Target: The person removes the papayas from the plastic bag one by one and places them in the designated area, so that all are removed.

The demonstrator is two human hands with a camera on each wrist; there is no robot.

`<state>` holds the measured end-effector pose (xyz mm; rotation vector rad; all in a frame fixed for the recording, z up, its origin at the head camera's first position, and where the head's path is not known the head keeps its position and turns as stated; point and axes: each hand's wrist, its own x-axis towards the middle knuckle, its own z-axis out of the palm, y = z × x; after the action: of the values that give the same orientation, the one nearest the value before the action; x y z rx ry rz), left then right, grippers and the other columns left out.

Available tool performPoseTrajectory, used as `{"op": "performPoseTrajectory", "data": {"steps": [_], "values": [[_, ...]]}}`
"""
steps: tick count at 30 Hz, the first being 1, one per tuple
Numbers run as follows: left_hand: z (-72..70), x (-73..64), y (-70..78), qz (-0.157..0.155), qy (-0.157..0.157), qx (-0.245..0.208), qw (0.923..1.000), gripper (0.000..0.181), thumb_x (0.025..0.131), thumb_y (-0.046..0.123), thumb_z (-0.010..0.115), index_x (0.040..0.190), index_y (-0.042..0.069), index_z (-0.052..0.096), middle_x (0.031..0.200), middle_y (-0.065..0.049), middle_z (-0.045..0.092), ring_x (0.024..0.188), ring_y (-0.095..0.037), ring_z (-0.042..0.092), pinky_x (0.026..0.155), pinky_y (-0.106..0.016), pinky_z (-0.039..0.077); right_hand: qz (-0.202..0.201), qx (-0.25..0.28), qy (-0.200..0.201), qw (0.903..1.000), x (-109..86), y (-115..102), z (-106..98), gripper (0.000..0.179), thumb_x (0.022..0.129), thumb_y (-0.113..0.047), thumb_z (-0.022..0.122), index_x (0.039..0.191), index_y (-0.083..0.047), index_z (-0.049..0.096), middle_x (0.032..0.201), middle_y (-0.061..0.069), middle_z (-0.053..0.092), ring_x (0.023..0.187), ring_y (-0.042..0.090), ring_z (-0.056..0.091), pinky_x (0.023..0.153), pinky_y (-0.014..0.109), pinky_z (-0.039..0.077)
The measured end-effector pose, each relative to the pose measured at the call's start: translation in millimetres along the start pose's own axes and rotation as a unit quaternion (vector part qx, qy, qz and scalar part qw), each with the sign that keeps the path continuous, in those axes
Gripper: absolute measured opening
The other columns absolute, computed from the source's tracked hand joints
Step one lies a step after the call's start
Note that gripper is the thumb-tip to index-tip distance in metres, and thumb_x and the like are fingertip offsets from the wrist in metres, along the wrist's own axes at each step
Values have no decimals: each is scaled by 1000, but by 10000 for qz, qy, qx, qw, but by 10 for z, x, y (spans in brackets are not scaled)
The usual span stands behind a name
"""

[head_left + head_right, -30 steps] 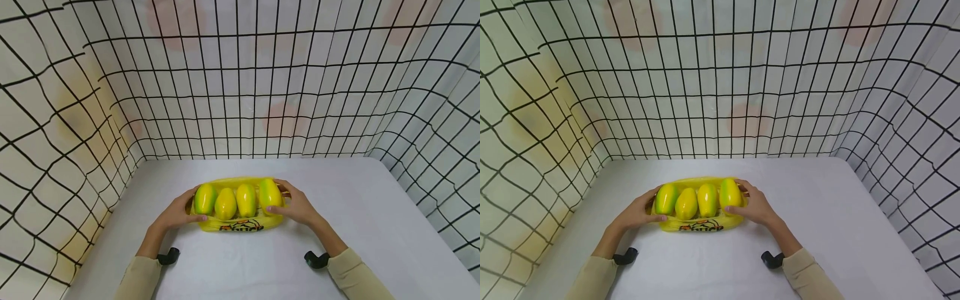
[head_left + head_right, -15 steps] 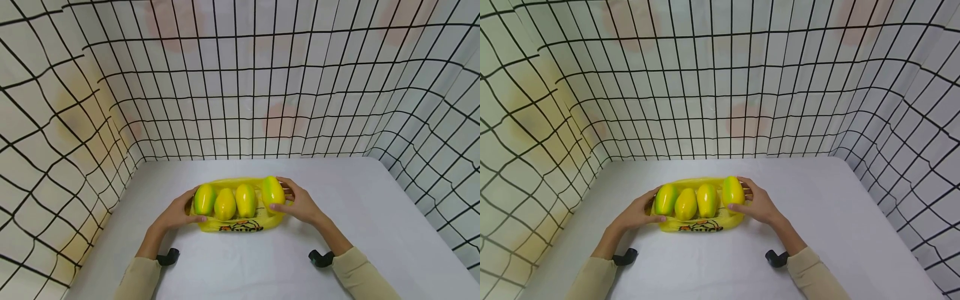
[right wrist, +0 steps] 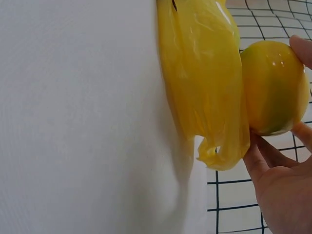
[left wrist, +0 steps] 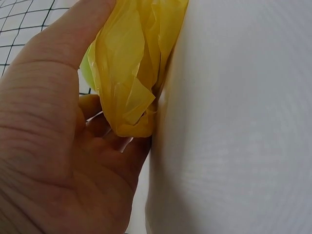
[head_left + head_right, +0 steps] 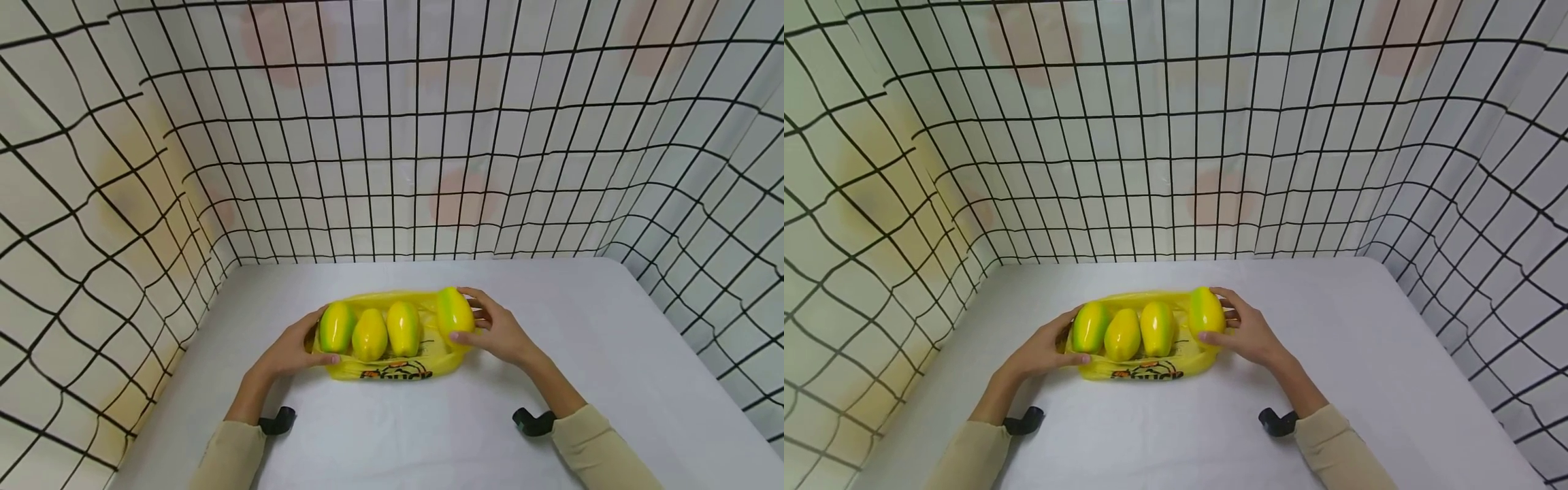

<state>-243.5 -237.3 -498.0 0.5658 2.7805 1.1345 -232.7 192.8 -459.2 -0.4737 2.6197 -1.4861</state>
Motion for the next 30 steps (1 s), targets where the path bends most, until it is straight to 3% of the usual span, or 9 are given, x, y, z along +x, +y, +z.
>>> {"op": "performPoseTrajectory", "data": {"steps": [18, 30], "values": [[-14, -5, 3, 74, -6, 85, 9999, 107, 66, 62, 81, 153, 33, 25, 151, 8, 40, 134, -18, 44, 113, -51, 37, 19, -168, 174, 9997, -47, 60, -187, 83, 77, -47, 79, 146, -40, 35, 145, 7, 46, 122, 30, 55, 101, 46, 50], [-25, -15, 19, -77, -73, 118, 9999, 109, 66, 64, 79, 154, 31, 24, 154, 8, 36, 139, -19, 40, 114, -51, 34, 137, -230, 251, 9993, -68, 157, -309, 81, 77, -46, 79, 145, -40, 36, 145, 9, 46, 121, 31, 55, 104, 53, 46]]}}
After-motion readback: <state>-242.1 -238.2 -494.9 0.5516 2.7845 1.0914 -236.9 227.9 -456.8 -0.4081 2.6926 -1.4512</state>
